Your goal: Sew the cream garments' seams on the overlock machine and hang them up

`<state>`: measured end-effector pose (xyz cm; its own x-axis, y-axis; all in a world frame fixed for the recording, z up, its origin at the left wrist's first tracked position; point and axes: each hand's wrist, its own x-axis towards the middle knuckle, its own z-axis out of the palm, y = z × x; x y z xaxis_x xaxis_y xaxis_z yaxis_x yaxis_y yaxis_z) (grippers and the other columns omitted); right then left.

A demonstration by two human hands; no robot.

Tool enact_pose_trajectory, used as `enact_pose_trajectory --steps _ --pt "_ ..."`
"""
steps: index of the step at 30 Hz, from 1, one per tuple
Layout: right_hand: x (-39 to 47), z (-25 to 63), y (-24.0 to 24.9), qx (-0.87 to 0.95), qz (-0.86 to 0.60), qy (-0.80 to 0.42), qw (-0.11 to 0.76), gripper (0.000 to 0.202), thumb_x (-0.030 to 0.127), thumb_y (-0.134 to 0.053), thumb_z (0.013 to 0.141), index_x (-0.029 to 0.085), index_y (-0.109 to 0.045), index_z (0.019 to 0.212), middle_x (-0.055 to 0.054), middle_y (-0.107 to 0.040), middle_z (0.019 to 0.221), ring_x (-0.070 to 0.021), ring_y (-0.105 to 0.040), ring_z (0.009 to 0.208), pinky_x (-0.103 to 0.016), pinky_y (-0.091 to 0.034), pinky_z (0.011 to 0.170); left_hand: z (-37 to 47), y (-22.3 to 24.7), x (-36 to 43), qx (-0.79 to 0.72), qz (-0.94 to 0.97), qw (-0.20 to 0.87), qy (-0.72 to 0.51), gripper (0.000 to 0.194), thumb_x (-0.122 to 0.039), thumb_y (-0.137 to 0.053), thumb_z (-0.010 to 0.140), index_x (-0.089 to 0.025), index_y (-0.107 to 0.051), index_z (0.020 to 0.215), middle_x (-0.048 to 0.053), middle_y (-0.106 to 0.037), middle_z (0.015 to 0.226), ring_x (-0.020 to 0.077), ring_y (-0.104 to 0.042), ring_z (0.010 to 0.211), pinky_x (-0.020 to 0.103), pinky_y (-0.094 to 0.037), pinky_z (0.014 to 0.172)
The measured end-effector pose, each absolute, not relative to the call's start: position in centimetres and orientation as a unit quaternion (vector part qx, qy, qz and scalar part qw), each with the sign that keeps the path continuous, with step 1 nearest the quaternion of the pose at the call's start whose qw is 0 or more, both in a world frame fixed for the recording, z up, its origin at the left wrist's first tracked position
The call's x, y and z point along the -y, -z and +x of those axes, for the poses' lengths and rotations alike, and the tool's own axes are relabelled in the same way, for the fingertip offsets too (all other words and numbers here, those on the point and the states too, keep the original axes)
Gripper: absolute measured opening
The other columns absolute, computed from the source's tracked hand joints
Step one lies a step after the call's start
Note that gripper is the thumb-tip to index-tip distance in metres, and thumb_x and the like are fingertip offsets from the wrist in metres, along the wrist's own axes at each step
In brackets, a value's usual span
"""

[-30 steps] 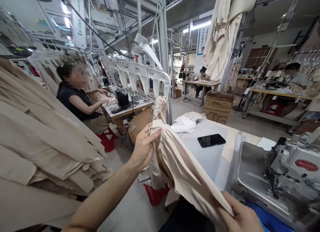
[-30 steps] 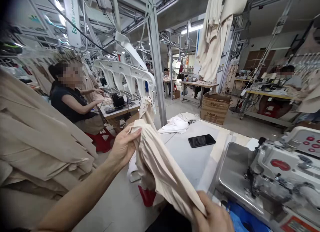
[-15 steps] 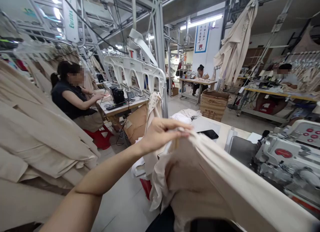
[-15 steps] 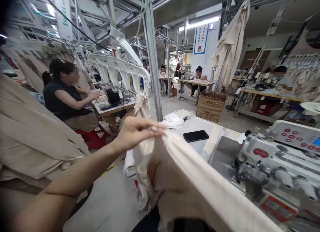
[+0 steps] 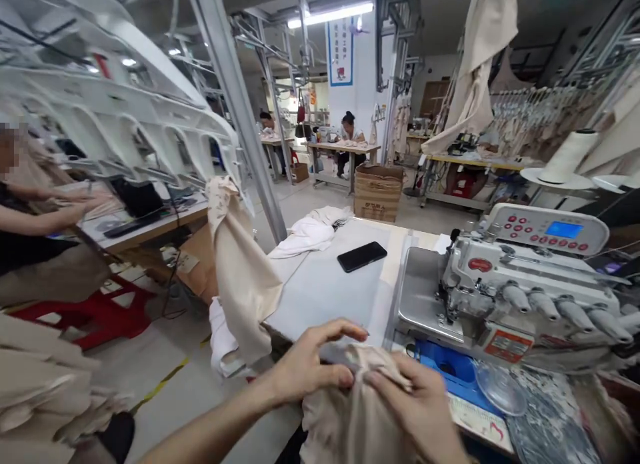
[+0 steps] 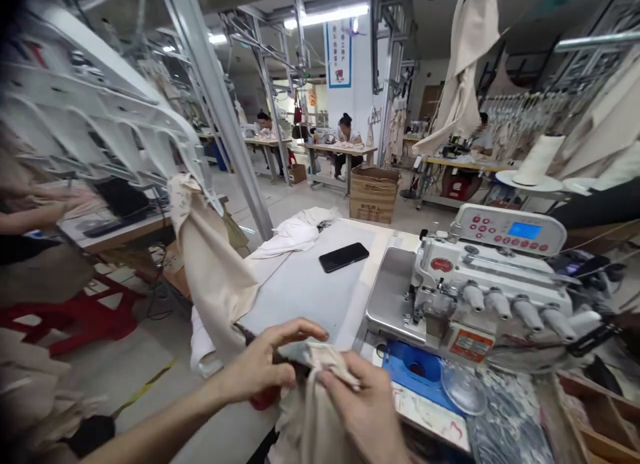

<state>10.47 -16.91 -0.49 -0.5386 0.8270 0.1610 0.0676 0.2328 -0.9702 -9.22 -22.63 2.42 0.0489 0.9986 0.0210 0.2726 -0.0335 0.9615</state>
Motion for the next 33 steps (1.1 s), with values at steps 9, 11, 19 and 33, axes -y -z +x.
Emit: enact_pose_trajectory --steps 9,11,19,33 --pt "16.7 9.6 1.9 0.424 -0.371 -0.726 0.395 0.049 0.049 -0.089 0.068 0.022 -0.060 0.096 0.007 -0.060 0.058 -0.0094 -0.048 0.052 -0.020 -0.039 0.055 -7.0 -0.3 18.3 -0.558 0.483 0.401 -0.543 0.036 -0.050 -0.077 0.076 -0.016 -0.077 0.065 0.002 -0.058 0.059 0.0125 -0.049 0.058 0.024 -0.037 0.057" --pt "16.5 10.0 2.6 0.438 -0.371 -0.715 0.398 0.044 0.056 -0.085 0.071 0.019 -0.067 0.090 0.003 -0.062 0.063 -0.0123 -0.052 0.059 -0.023 -0.042 0.060 -7.1 0.2 18.1 -0.557 0.488 0.384 -0.552 0.034 -0.049 -0.077 0.077 -0.016 -0.077 0.066 0.002 -0.057 0.059 0.0127 -0.049 0.058 0.024 -0.036 0.057" --pt "15.2 10.8 2.2 0.643 -0.351 -0.537 0.419 0.026 0.039 -0.060 0.095 0.019 -0.066 0.079 -0.002 -0.063 0.076 -0.0164 -0.057 0.071 -0.023 -0.045 0.065 -7.1 -2.5 17.9 -0.514 0.579 0.431 -0.462 0.029 -0.042 -0.075 0.076 -0.017 -0.060 0.072 0.004 -0.063 0.076 0.0176 -0.056 0.074 0.028 -0.044 0.071" --pt "14.6 12.0 4.1 0.648 -0.374 -0.539 0.387 0.025 0.032 -0.065 0.090 0.019 -0.072 0.069 -0.001 -0.060 0.071 -0.0157 -0.056 0.069 -0.023 -0.042 0.064 -5.6 -2.3 16.1 -0.534 0.613 0.396 -0.426 0.024 -0.036 -0.061 0.086 -0.017 -0.061 0.072 0.003 -0.060 0.076 0.0167 -0.055 0.073 0.028 -0.044 0.070"
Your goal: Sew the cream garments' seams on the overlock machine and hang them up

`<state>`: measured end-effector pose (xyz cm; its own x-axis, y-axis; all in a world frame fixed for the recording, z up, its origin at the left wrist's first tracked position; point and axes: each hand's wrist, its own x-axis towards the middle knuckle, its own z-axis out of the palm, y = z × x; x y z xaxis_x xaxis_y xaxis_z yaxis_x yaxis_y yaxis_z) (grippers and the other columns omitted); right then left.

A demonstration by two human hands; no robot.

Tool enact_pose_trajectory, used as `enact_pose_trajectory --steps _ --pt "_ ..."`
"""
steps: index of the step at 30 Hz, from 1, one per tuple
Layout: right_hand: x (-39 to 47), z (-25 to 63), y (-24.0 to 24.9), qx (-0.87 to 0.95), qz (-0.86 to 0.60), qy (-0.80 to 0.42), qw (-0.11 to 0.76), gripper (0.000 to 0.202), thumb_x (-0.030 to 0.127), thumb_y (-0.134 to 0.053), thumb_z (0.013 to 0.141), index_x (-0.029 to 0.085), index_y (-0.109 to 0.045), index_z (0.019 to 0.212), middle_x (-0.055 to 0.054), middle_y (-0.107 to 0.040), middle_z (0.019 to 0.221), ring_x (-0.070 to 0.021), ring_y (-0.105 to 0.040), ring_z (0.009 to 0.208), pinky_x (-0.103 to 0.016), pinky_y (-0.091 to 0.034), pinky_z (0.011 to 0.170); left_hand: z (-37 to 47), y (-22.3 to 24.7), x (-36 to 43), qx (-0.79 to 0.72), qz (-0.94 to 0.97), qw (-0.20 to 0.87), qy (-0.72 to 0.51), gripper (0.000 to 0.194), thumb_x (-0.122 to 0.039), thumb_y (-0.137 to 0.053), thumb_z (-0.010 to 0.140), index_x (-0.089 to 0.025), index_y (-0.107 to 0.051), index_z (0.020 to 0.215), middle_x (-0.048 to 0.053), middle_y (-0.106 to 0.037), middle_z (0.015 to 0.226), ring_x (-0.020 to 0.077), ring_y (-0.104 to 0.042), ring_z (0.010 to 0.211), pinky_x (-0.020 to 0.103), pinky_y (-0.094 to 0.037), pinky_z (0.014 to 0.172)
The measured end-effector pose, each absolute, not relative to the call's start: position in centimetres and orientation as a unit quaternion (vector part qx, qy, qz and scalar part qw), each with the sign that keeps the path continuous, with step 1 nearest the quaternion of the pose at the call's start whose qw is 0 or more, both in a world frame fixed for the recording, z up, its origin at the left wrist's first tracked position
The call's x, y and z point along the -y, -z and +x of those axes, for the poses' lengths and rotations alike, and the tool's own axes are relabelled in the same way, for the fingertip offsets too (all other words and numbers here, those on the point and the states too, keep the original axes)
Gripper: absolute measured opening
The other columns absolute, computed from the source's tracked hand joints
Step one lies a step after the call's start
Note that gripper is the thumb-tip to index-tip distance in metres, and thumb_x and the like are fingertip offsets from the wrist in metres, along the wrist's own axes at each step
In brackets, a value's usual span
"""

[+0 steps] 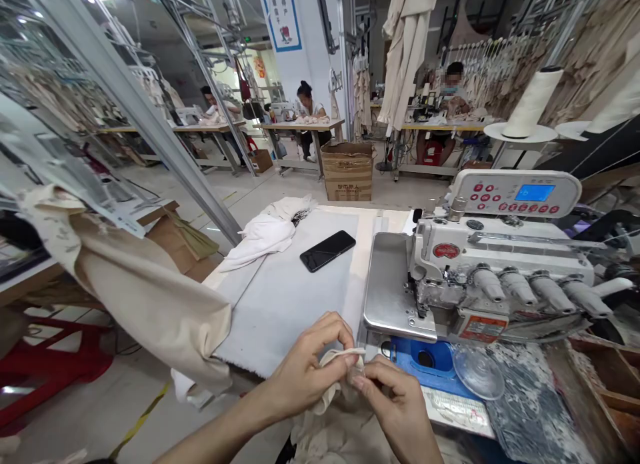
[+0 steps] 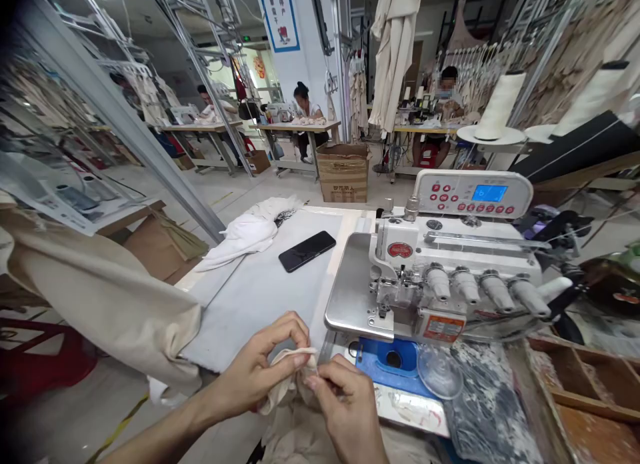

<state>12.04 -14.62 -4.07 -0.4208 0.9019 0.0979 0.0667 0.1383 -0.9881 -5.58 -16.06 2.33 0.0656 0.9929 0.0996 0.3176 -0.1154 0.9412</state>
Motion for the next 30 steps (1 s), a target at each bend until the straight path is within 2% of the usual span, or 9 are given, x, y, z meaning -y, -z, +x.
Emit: enact_pose_trajectory --steps 3,6,10,13,17,20,23,25,30 --pt "14.0 12.7 3.4 0.661 -0.341 -0.535 0.400 0.023 0.032 -0.064 0.092 0.020 -0.073 0.074 -0.003 -0.067 0.079 -0.0179 -0.063 0.076 -0.023 -0.047 0.071 -5.4 -2.4 16.1 -0.547 0.589 0.437 -0.405 0.032 -0.045 -0.054 0.093 -0.018 -0.053 0.077 -0.001 -0.054 0.070 0.0132 -0.049 0.065 0.024 -0.039 0.062" --pt "14.1 13.0 3.3 0.666 -0.361 -0.524 0.388 0.029 0.038 -0.062 0.094 0.020 -0.068 0.073 -0.001 -0.063 0.067 -0.0157 -0.058 0.063 -0.023 -0.045 0.060 -5.3 -2.0 15.8 -0.549 0.555 0.463 -0.419 0.038 -0.054 -0.057 0.092 -0.017 -0.056 0.080 -0.004 -0.047 0.061 0.0104 -0.041 0.057 0.022 -0.033 0.056" --pt "14.8 12.9 4.5 0.642 -0.408 -0.521 0.387 0.036 0.045 -0.060 0.094 0.020 -0.061 0.068 0.003 -0.052 0.060 -0.0135 -0.048 0.056 -0.023 -0.036 0.053 -5.3 -1.3 15.3 -0.529 0.519 0.526 -0.417 0.041 -0.055 -0.066 0.085 -0.014 -0.070 0.086 0.003 -0.065 0.071 0.0143 -0.055 0.065 0.024 -0.043 0.062" --pt "15.0 13.0 5.1 0.634 -0.414 -0.524 0.390 0.036 0.047 -0.060 0.095 0.020 -0.061 0.070 0.003 -0.052 0.062 -0.0140 -0.048 0.058 -0.024 -0.036 0.055 -5.5 -1.2 14.9 -0.538 0.501 0.553 -0.392 0.037 -0.050 -0.074 0.078 -0.014 -0.075 0.084 0.008 -0.072 0.082 0.0184 -0.061 0.075 0.027 -0.047 0.070" --pt "14.8 12.9 5.3 0.635 -0.410 -0.549 0.356 0.037 0.049 -0.059 0.094 0.020 -0.058 0.071 0.004 -0.046 0.063 -0.0130 -0.041 0.058 -0.024 -0.031 0.054 -5.7 -1.5 14.9 -0.556 0.517 0.512 -0.401 0.036 -0.050 -0.071 0.080 -0.015 -0.065 0.073 0.003 -0.061 0.072 0.0147 -0.052 0.068 0.025 -0.042 0.064" --pt "14.8 12.8 5.2 0.632 -0.401 -0.570 0.338 0.036 0.047 -0.060 0.092 0.019 -0.058 0.069 0.005 -0.042 0.061 -0.0118 -0.037 0.057 -0.024 -0.028 0.053 -5.5 -2.0 15.4 -0.537 0.556 0.497 -0.394 0.037 -0.052 -0.058 0.090 -0.018 -0.056 0.077 0.001 -0.057 0.077 0.0144 -0.051 0.071 0.025 -0.042 0.067" --pt "14.9 12.8 5.0 0.637 -0.375 -0.594 0.318 0.036 0.044 -0.061 0.092 0.018 -0.062 0.068 0.004 -0.043 0.060 -0.0115 -0.038 0.056 -0.022 -0.031 0.052 -5.3 -2.7 15.8 -0.548 0.572 0.491 -0.363 0.036 -0.052 -0.050 0.095 -0.020 -0.052 0.079 -0.004 -0.049 0.066 0.0124 -0.044 0.060 0.023 -0.036 0.058" --pt "14.8 12.9 4.7 0.637 -0.371 -0.593 0.323 0.036 0.045 -0.061 0.093 0.017 -0.066 0.070 0.003 -0.047 0.061 -0.0119 -0.040 0.057 -0.022 -0.034 0.053 -5.1 -3.1 15.5 -0.564 0.607 0.432 -0.356 0.031 -0.047 -0.048 0.097 -0.021 -0.054 0.081 -0.004 -0.051 0.064 0.0125 -0.045 0.057 0.024 -0.035 0.056" --pt "13.6 13.1 4.8 0.598 -0.429 -0.533 0.417 0.039 0.051 -0.062 0.092 0.016 -0.068 0.074 0.002 -0.052 0.062 -0.0121 -0.044 0.057 -0.022 -0.035 0.053 -3.9 -2.9 11.5 -0.554 0.744 0.129 -0.350 0.027 -0.034 -0.049 0.098 -0.021 -0.061 0.076 0.003 -0.064 0.070 0.0183 -0.052 0.066 0.033 -0.035 0.069"
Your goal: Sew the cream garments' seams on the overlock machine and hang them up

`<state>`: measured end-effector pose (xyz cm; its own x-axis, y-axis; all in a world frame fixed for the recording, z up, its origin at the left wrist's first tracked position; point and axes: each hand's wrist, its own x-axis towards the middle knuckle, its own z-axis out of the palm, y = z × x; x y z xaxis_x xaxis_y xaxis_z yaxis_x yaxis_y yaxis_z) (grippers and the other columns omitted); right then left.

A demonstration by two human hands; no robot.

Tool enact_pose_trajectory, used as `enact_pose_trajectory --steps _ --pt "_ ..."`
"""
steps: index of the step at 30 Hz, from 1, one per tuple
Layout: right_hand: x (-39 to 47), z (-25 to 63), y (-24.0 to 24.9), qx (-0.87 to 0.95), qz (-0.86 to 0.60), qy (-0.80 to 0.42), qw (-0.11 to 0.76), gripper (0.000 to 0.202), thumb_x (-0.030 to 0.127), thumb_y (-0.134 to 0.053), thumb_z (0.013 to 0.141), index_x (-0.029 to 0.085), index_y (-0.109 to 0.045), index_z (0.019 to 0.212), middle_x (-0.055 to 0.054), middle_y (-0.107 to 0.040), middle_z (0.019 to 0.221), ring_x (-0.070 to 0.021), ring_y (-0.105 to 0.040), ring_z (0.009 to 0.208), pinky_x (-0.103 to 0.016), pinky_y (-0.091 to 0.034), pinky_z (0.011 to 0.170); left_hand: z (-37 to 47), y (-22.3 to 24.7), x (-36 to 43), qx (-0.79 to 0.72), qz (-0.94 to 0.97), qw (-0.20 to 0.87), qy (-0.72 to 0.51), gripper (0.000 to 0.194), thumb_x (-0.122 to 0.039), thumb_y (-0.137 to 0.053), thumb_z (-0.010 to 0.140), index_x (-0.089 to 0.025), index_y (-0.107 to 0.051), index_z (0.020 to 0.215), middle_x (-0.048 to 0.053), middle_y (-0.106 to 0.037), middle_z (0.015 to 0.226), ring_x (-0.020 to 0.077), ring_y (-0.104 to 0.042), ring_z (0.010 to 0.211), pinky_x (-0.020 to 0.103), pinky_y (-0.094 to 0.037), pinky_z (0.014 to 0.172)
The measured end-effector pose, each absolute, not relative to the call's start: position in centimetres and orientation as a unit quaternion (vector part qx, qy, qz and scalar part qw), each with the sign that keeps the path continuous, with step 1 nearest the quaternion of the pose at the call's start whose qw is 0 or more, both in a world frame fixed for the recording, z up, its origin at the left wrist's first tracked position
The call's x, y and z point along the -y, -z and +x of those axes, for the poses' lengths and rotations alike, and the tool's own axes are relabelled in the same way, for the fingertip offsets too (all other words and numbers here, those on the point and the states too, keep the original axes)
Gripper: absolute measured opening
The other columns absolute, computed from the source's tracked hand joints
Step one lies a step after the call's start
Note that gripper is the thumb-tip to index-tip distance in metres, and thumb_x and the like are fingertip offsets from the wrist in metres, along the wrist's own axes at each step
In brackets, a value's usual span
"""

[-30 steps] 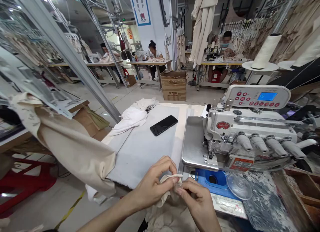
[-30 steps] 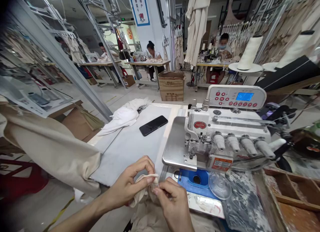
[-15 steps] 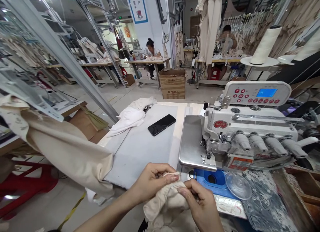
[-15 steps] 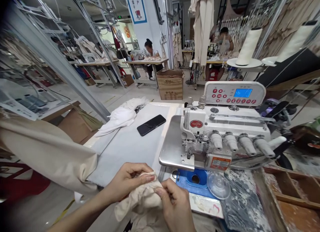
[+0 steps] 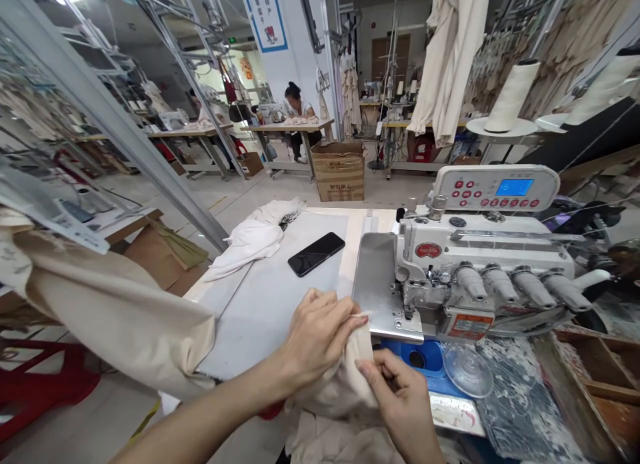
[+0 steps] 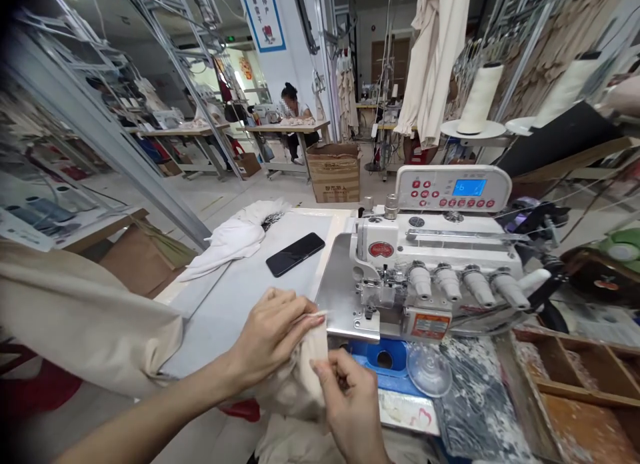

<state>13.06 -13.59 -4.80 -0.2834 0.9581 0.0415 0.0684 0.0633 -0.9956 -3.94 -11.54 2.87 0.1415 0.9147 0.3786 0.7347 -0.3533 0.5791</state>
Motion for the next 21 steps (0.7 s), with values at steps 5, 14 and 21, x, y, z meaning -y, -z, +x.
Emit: enact_pose_trajectory --steps 5,14,21 --pt "13.2 13.7 5.1 0.562 -0.483 -0.467 0.482 0.043 0.051 -0.063 0.092 0.017 -0.060 0.066 0.005 -0.036 0.058 -0.0099 -0.033 0.054 -0.024 -0.027 0.052 -2.1 -2.3 7.1 -0.556 0.743 0.144 -0.343 0.024 -0.033 -0.060 0.094 -0.020 -0.061 0.074 0.001 -0.064 0.077 0.0201 -0.053 0.079 0.033 -0.034 0.075" --pt "13.7 13.7 5.9 0.502 -0.505 -0.513 0.480 0.045 0.056 -0.061 0.090 0.019 -0.056 0.066 0.006 -0.033 0.059 -0.0106 -0.029 0.055 -0.024 -0.025 0.052 -1.0 -2.9 8.6 -0.491 0.812 -0.033 -0.314 0.016 -0.018 -0.056 0.097 -0.020 -0.070 0.089 0.004 -0.067 0.092 0.0198 -0.055 0.087 0.035 -0.041 0.084" --pt "15.7 14.6 7.2 0.501 -0.497 -0.506 0.496 0.045 0.051 -0.062 0.091 0.019 -0.051 0.062 0.007 -0.024 0.058 -0.0098 -0.020 0.054 -0.026 -0.017 0.049 0.9 -1.0 12.7 -0.473 0.809 -0.179 -0.299 0.032 -0.024 -0.043 0.105 -0.021 -0.068 0.126 0.002 -0.074 0.114 0.0157 -0.062 0.108 0.032 -0.025 0.118"
